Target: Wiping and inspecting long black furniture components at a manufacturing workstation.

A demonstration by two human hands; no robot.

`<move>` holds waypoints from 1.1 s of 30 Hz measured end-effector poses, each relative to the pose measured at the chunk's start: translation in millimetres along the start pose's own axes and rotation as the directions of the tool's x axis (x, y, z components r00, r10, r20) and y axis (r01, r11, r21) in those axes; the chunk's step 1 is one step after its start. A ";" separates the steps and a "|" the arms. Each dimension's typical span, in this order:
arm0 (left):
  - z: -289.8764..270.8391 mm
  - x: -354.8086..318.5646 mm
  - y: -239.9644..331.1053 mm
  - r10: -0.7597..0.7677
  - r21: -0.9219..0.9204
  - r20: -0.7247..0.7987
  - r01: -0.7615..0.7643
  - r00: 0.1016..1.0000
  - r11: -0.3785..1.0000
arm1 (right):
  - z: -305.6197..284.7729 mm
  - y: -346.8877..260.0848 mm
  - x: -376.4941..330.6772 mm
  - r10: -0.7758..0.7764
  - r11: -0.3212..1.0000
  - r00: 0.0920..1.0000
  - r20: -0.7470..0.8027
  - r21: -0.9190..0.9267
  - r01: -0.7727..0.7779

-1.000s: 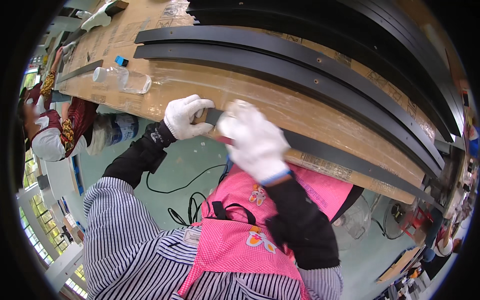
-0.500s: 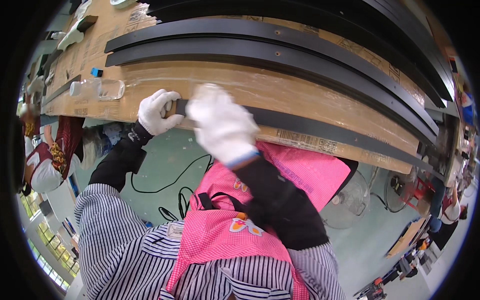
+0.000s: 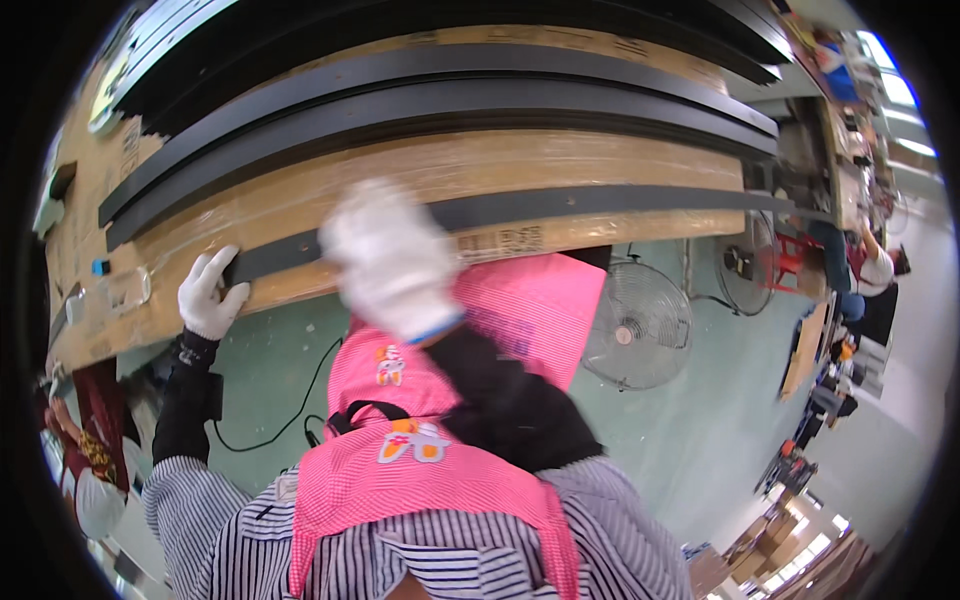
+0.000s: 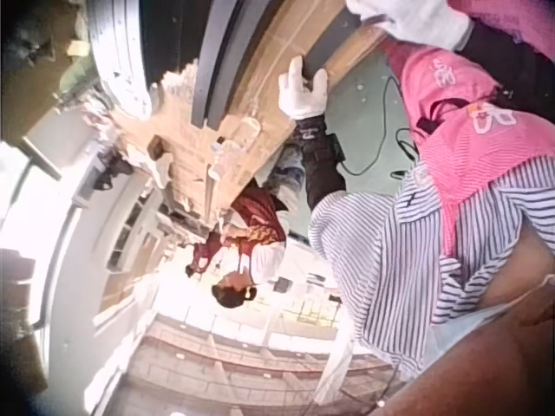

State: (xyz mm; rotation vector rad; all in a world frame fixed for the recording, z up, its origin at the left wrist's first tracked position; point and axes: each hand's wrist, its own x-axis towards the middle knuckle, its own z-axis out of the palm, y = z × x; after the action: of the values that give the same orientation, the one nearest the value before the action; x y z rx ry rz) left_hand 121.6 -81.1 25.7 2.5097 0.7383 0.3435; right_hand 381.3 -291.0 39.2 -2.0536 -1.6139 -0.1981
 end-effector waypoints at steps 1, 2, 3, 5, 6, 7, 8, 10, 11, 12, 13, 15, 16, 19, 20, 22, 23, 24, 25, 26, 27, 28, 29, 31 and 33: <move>3.4 2.0 -0.6 0.030 -0.005 -0.005 -0.030 1.000 1.000 | 7.4 -32.6 11.2 0.023 1.000 0.989 0.144 -0.004 -0.022; 6.6 7.4 -0.4 0.062 -0.010 -0.006 -0.062 0.998 0.998 | 19.7 -41.9 14.2 -0.144 0.990 0.980 0.137 0.026 0.142; 8.9 5.3 -4.5 0.060 0.012 0.002 -0.060 0.998 0.998 | 7.4 -34.7 16.2 -0.045 0.994 0.988 0.151 0.107 0.029; 5.6 2.2 -5.7 0.057 0.038 0.010 -0.057 0.998 0.998 | -28.1 17.2 1.3 0.101 0.961 0.993 0.060 0.254 -0.113; 5.0 -0.1 -4.6 0.061 0.039 0.005 -0.061 0.998 0.997 | -44.8 60.6 -15.1 0.168 0.979 0.986 0.013 0.113 -0.169; 2.5 -5.6 -4.1 0.035 0.043 -0.009 -0.035 0.999 0.998 | -62.2 109.7 -34.9 0.220 0.975 0.974 -0.057 0.027 -0.218; 2.6 -5.6 -2.1 0.020 0.038 -0.022 -0.019 1.000 0.999 | -81.4 169.0 -62.5 0.379 0.919 0.923 -0.061 -0.096 -0.383; 4.2 -9.1 -1.3 0.032 0.044 -0.033 -0.031 0.999 0.999 | -142.3 235.9 -74.9 0.882 0.352 0.426 -0.201 -0.318 -0.880; 5.4 -6.9 -1.5 0.045 0.057 -0.035 -0.043 0.998 0.997 | -167.6 268.9 -93.5 0.862 0.365 0.447 -0.238 -0.320 -0.874; 8.9 0.0 -1.9 0.069 0.061 -0.039 -0.067 0.997 0.996 | -192.0 303.7 -108.4 0.880 0.291 0.392 -0.268 -0.348 -0.891; 15.6 15.8 0.9 0.112 0.037 -0.040 -0.111 0.993 0.993 | -212.6 357.5 -147.1 0.831 0.238 0.410 -0.377 -0.426 -0.873; 11.6 7.6 1.7 0.062 0.051 -0.013 -0.062 0.998 0.997 | -183.6 336.2 -126.3 0.785 0.330 0.510 -0.352 -0.459 -0.825; 5.1 5.8 6.3 0.067 0.062 -0.013 -0.067 0.998 0.996 | -164.8 314.6 -109.1 0.726 0.408 0.601 -0.334 -0.494 -0.768; 2.0 -1.8 12.1 0.117 0.109 -0.018 -0.114 0.993 0.987 | -78.1 170.0 -54.7 0.361 0.901 0.900 -0.243 -0.160 -0.404; 2.3 -0.6 12.1 0.132 0.109 -0.017 -0.129 0.991 0.986 | -70.0 113.1 -37.1 0.282 0.951 0.953 -0.110 -0.098 -0.292; 6.4 1.4 10.5 0.138 0.117 -0.069 -0.130 0.988 0.985 | -27.5 29.9 -28.0 0.161 0.987 0.979 -0.122 0.044 -0.156; 10.5 -4.8 2.7 0.080 0.122 -0.055 -0.073 0.995 0.990 | -17.9 6.8 -27.5 0.091 0.995 0.988 -0.124 0.041 -0.087; 13.6 -6.8 -2.3 0.028 0.120 -0.040 -0.023 0.999 0.992 | -15.7 -1.7 -25.6 0.026 0.999 0.992 -0.126 0.027 -0.022; 11.7 -11.1 1.3 -0.072 0.115 0.026 0.068 0.997 0.991 | -40.8 5.7 -20.7 0.062 0.979 0.994 0.091 0.186 -0.078; 8.2 -9.5 10.3 -0.059 0.118 0.025 0.056 0.998 0.991 | -51.5 28.3 -26.5 0.137 0.983 0.987 0.079 0.109 -0.146; 5.8 -12.0 16.6 0.013 0.151 0.025 -0.016 1.000 0.988 | -69.6 63.6 -34.9 0.189 0.959 0.982 -0.018 0.219 -0.180; 2.9 -15.4 23.9 0.081 0.183 0.026 -0.084 0.996 0.979 | -82.3 107.6 -43.8 0.229 0.973 0.970 -0.086 0.055 -0.225; 3.2 -18.9 29.1 0.118 0.269 0.003 -0.114 0.993 0.956 | -94.7 154.4 -59.7 0.390 0.913 0.909 -0.148 -0.068 -0.403; 2.5 -31.3 29.2 0.108 0.299 -0.026 -0.095 0.994 0.950 | -139.1 235.4 -86.1 0.668 0.642 0.689 -0.281 -0.252 -0.724; 5.3 -25.2 32.9 0.136 0.311 -0.054 -0.113 0.989 0.944 | -185.2 309.9 -124.4 0.865 0.305 0.356 -0.354 -0.194 -0.933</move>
State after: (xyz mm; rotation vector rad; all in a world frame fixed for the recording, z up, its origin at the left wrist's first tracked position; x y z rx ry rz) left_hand 117.1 -121.3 36.1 2.8602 0.7096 0.3944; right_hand 674.0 -536.0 51.5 -2.8019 -0.0467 -0.2669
